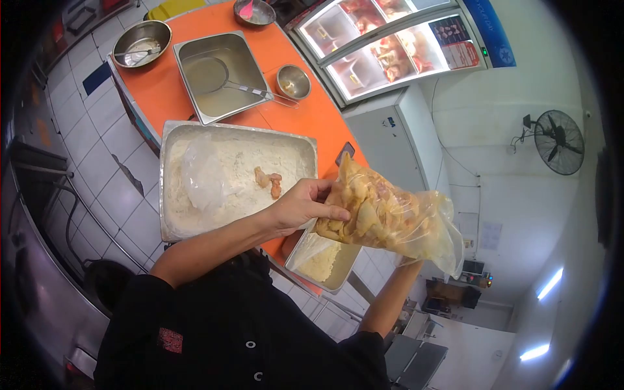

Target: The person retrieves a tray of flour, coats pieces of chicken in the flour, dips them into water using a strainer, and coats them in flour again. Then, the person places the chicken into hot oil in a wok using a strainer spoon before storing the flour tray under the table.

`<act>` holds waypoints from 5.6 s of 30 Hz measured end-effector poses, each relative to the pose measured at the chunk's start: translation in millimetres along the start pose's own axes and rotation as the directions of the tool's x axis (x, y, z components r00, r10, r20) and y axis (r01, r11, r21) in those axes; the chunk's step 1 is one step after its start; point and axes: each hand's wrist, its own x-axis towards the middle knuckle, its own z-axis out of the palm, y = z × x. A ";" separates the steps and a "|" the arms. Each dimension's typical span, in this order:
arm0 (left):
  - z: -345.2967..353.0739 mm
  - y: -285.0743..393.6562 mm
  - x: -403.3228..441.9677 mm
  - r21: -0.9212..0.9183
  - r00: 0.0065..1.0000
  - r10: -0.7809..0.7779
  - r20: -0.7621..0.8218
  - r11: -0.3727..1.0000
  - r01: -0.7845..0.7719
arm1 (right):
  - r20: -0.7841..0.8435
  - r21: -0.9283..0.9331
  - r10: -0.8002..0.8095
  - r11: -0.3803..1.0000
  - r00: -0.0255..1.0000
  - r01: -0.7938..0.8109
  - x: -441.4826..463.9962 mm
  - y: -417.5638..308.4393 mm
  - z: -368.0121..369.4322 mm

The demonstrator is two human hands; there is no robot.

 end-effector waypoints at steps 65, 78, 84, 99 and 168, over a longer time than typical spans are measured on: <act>-111.5 -51.1 -27.1 -0.396 0.878 -0.434 -0.201 0.856 0.332 | 0.377 -0.635 0.696 0.675 0.612 -0.377 23.7 47.6 15.6; -106.8 11.5 25.3 -0.421 0.799 -0.294 -0.525 0.905 0.056 | 0.598 0.614 0.233 0.482 0.767 -0.625 101.9 166.3 40.7; -181.5 2.1 7.4 -0.489 0.887 -0.132 -0.442 0.865 -0.115 | 0.425 0.401 0.353 0.752 0.834 -0.523 220.5 187.8 36.1; -209.9 -2.0 -18.3 -0.588 0.879 -0.019 -0.476 0.750 -0.302 | 0.297 -0.940 0.696 0.334 0.653 0.072 431.5 515.1 61.1; -113.3 12.7 -8.9 -0.514 0.723 -0.524 -0.450 0.814 0.270 | 0.737 -0.440 0.345 0.897 0.581 0.026 97.1 190.7 25.2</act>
